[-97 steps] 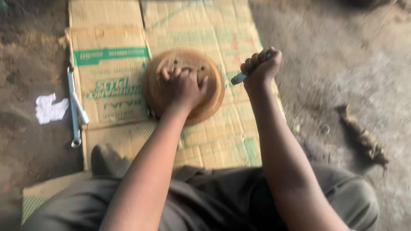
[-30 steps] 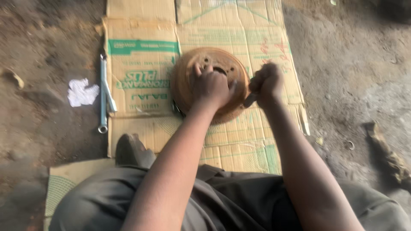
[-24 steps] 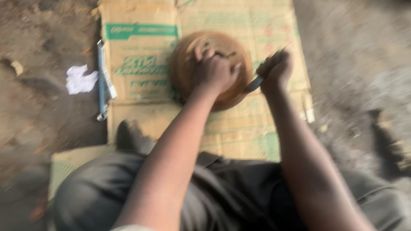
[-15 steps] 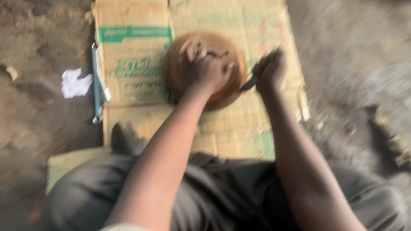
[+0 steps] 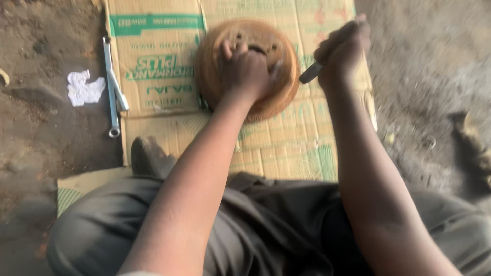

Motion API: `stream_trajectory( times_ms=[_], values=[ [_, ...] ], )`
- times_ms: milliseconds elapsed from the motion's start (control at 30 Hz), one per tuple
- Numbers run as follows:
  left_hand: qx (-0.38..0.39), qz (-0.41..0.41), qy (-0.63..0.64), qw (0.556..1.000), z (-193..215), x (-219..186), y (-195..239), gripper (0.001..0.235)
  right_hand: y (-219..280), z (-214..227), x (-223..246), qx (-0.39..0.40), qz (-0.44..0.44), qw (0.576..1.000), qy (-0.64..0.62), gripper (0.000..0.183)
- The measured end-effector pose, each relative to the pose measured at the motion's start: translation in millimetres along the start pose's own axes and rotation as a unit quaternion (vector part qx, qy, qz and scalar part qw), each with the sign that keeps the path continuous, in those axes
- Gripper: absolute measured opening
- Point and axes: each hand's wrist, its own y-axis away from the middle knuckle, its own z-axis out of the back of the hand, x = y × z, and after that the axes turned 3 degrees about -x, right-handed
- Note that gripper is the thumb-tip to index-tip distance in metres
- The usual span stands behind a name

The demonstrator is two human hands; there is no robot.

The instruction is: The person scrubs a rusty metal drum with a wire brush, then wipes the surface with a cloth. They rotate the drum to clean different sides and continue scrubbing and wiping throughout the video.

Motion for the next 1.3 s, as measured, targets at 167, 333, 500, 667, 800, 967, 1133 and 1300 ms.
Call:
stream_trajectory(
  times_ms=[167, 333, 500, 667, 800, 967, 1133, 1300],
  values=[
    [-0.129, -0.041, 0.003, 0.991, 20.0, -3.2, -29.2, 0.070, -6.1, -20.9, 5.4, 0.049, 0.144, 0.988, 0.004, 0.047],
    [0.016, -0.003, 0.012, 1.000, 19.5, -10.8, 3.7, 0.072, 45.7, 10.3, -28.9, 0.003, 0.000, 1.000, -0.002, 0.045],
    [-0.153, -0.039, -0.050, 0.986, 5.7, -5.3, -12.2, 0.064, -16.5, -11.2, 11.2, 0.018, 0.022, 0.999, -0.046, 0.045],
    [-0.014, -0.004, -0.008, 1.000, 33.0, -13.0, 3.6, 0.064, 13.1, -14.5, -17.0, -0.006, 0.006, 1.000, 0.030, 0.042],
    [-0.109, -0.028, -0.031, 0.993, 26.8, -11.3, 0.5, 0.063, -11.2, -9.2, 9.4, -0.015, 0.083, 0.996, 0.014, 0.045],
    [-0.019, -0.003, -0.010, 1.000, 26.3, -9.8, 1.3, 0.061, 11.2, -10.3, -26.4, 0.004, -0.018, 1.000, 0.012, 0.041],
    [-0.164, -0.023, -0.025, 0.986, 5.6, -2.8, 6.4, 0.066, 6.6, -10.4, -9.9, 0.027, 0.056, 0.998, 0.025, 0.046],
    [0.033, 0.013, 0.021, 0.999, 34.6, -9.5, 4.1, 0.068, 23.0, -25.3, -2.2, -0.019, 0.062, 0.997, 0.032, 0.046]
  ],
)
